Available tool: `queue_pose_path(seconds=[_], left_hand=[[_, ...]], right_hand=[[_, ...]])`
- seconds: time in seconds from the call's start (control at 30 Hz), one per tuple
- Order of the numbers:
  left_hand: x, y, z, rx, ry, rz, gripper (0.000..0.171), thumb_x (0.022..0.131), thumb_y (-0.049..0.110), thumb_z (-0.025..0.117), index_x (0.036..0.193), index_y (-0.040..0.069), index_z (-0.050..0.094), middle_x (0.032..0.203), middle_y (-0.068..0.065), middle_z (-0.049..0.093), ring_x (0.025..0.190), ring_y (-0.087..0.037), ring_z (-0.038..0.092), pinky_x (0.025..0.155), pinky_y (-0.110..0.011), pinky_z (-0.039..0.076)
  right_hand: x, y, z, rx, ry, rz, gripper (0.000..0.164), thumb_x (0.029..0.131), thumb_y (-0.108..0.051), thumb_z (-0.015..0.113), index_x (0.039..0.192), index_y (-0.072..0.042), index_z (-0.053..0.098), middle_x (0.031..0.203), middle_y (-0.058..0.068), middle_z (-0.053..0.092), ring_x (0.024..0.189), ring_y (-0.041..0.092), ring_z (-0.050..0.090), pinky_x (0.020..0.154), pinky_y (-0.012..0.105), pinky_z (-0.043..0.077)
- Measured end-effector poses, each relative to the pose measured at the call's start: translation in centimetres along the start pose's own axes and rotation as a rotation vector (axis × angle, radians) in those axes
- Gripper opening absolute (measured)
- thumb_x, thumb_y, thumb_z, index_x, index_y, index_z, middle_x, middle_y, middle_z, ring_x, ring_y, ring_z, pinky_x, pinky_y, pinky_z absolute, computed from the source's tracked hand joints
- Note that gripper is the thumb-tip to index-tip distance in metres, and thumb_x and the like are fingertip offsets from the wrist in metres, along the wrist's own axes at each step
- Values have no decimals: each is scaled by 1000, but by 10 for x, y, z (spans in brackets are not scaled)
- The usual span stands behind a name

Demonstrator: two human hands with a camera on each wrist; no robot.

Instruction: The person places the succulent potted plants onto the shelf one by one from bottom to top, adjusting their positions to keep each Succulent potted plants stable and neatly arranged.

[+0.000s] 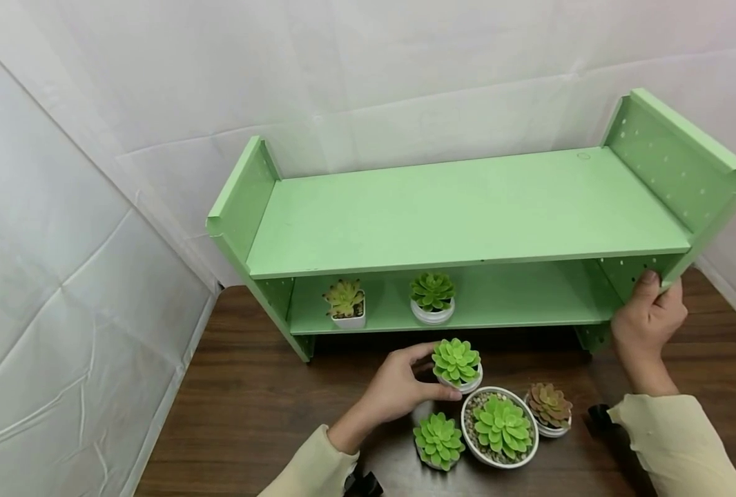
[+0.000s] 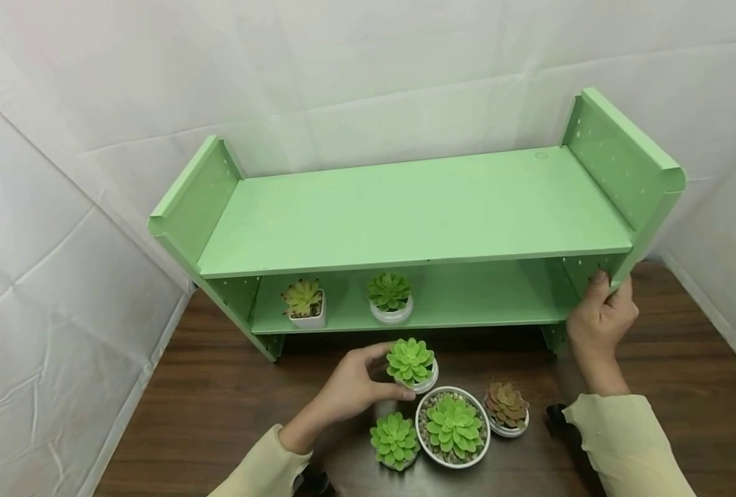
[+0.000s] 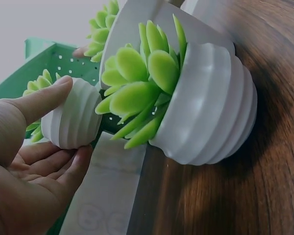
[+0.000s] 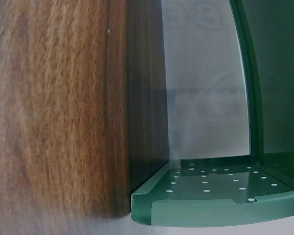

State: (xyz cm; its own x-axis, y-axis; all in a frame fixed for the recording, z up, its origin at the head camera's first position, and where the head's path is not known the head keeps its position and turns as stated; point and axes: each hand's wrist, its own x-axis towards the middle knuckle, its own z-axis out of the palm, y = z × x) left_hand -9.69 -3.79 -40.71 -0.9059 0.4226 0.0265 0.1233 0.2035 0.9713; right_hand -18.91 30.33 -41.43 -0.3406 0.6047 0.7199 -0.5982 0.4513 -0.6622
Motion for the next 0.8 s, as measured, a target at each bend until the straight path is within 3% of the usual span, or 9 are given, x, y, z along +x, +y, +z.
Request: queue_pose_path(seconds=[0.23,0.37,0.53,0.7,0.8], left_hand=[[-6,22,3,7,3,10,64,67,11,82,126,11,56,110,8,61,97,-8,58,85,-31,47],[-9,34,3,7,11,11,63,68,11,82,125,8,56,111,7,61,98,-8,58,86,-32,46],[-7,26,4,17,34,8,64,67,16,83,125,15,57,112,10,59,100,-8,57,85,-27,46],[-2,12,7,13,40,35,65,65,26,84,125,23,56,113,12,59,101,-7,56,86,-30,46],[-2,10,9,48,53,46,67,64,33,83,126,25,56,114,14,58,102,-6,55,88,-31,44]], right_hand=[[0,0,0,-9,-1,9,18,93,-8,49,90,3,63,62,-7,47,60,2,45,60,14,32],[0,0,0,-11,-4,9,19,93,-7,48,90,4,63,61,-7,45,59,2,45,60,15,32],[0,1,0,-11,-6,10,20,93,-8,49,89,6,62,60,-7,44,58,2,44,60,15,31],[0,0,0,-13,5,5,17,93,-8,49,84,-1,61,60,-6,44,59,2,45,60,14,31],[0,0,0,-14,3,4,18,93,-8,49,86,2,62,61,-7,45,59,2,45,60,14,32]])
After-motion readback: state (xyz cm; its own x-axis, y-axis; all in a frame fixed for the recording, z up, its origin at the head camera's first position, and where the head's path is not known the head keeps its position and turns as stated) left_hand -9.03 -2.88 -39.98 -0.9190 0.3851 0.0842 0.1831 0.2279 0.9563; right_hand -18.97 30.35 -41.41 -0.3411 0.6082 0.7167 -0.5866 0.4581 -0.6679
